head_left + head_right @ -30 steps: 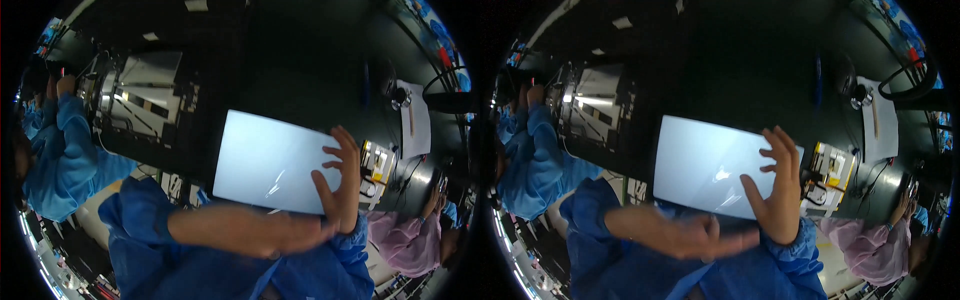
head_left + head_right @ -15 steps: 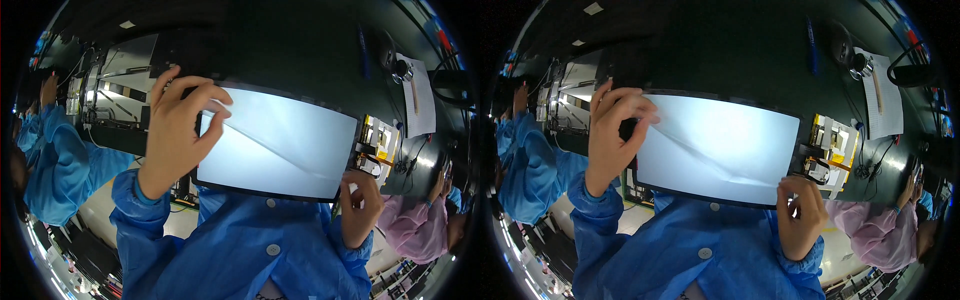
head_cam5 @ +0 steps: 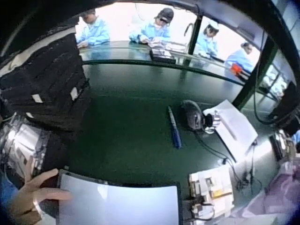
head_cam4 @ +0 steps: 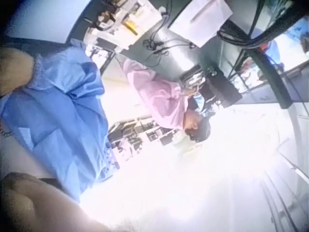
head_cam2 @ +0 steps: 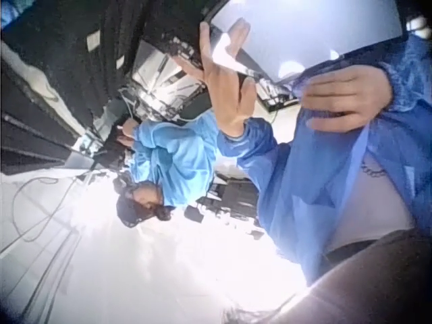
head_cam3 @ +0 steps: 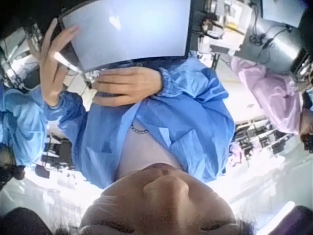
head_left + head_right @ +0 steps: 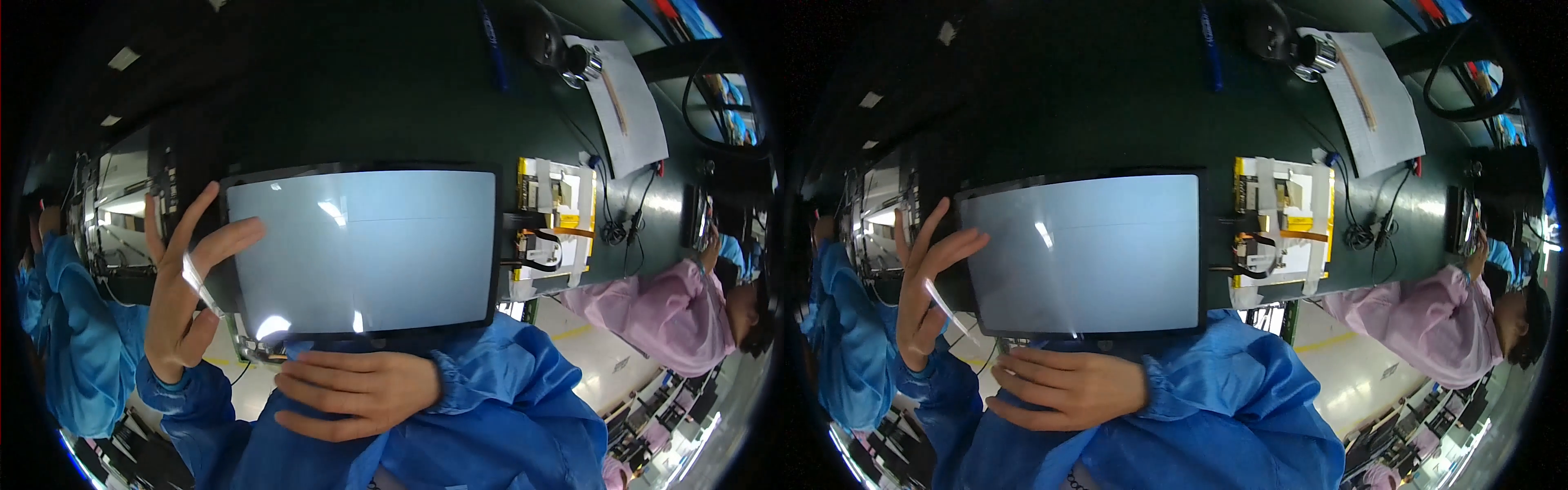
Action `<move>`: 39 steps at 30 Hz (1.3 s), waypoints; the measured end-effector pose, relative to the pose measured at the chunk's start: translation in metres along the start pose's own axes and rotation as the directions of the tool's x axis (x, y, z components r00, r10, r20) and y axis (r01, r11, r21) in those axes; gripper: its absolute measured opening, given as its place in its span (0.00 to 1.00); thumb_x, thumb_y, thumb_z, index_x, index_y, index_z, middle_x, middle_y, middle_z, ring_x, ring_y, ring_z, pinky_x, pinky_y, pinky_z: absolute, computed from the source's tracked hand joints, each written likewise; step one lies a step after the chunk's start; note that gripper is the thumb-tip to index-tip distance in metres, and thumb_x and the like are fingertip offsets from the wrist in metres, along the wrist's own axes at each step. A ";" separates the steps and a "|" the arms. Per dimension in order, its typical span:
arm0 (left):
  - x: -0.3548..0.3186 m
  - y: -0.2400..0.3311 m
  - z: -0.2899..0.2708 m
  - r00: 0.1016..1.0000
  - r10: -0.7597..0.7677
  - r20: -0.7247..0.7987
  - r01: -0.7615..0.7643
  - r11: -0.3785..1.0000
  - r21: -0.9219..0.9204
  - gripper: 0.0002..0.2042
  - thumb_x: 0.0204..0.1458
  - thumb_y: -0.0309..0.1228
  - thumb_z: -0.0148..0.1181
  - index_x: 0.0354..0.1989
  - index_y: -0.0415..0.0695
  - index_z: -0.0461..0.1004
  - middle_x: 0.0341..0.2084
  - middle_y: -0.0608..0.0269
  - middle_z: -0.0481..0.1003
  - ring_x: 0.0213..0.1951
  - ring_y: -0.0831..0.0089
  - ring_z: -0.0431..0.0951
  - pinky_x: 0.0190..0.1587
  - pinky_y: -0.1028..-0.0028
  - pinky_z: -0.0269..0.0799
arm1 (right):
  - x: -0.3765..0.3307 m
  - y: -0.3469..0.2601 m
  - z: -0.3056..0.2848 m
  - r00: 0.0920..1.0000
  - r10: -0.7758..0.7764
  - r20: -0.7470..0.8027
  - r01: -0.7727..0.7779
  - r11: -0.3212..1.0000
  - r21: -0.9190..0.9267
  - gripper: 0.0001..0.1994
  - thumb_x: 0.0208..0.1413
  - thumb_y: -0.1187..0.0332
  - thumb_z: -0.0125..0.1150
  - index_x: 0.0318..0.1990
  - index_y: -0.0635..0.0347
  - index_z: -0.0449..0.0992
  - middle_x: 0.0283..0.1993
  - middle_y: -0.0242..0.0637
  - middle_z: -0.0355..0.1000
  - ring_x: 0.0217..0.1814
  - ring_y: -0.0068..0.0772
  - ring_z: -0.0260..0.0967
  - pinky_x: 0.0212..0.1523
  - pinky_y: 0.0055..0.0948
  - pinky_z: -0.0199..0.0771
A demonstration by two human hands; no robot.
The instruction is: The person assembles and tests tablet screen components, including a tablet, tablet screen, ribbon cable, chassis, and battery, at a workstation. The person uses a pen, tweezers, and stylus for precise manipulation.
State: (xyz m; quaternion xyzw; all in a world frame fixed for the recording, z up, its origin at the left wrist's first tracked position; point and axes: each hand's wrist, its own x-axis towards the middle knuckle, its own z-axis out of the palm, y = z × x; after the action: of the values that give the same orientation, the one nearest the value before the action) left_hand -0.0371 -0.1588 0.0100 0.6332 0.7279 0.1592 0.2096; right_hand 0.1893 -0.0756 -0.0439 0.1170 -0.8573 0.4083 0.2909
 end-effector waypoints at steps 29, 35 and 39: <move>0.015 0.081 0.059 0.857 -0.366 -0.363 0.480 0.823 0.304 0.17 0.47 0.37 0.55 0.48 0.56 0.74 0.53 0.63 0.65 0.61 0.60 0.58 0.66 0.48 0.30 | -0.074 -0.021 -0.124 0.689 0.625 -0.367 -0.720 0.649 -0.246 0.08 0.45 0.81 0.51 0.33 0.66 0.74 0.31 0.41 0.75 0.18 0.32 0.67 0.23 0.24 0.67; 0.058 0.134 0.086 0.916 -0.216 -0.337 0.263 0.960 0.100 0.22 0.43 0.38 0.61 0.49 0.47 0.73 0.56 0.57 0.63 0.59 0.57 0.59 0.61 0.50 0.48 | -0.077 0.035 -0.214 0.542 0.612 -0.576 -0.840 0.382 -0.385 0.04 0.49 0.75 0.58 0.33 0.61 0.75 0.25 0.38 0.72 0.16 0.30 0.65 0.21 0.25 0.66; 0.040 0.129 0.091 0.942 -0.292 -0.166 0.273 0.954 -0.124 0.15 0.39 0.26 0.63 0.39 0.46 0.76 0.41 0.59 0.73 0.42 0.60 0.75 0.43 0.65 0.71 | -0.063 0.107 -0.251 0.642 0.582 -0.498 -0.764 0.430 -0.481 0.04 0.51 0.74 0.54 0.34 0.61 0.74 0.29 0.42 0.73 0.26 0.40 0.70 0.28 0.34 0.69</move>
State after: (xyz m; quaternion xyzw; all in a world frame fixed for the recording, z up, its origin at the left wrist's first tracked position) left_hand 0.1150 -0.1033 -0.0081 0.4936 0.8185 0.2208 0.1938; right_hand 0.2946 0.1834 -0.0241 -0.4022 -0.8689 0.1731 0.2307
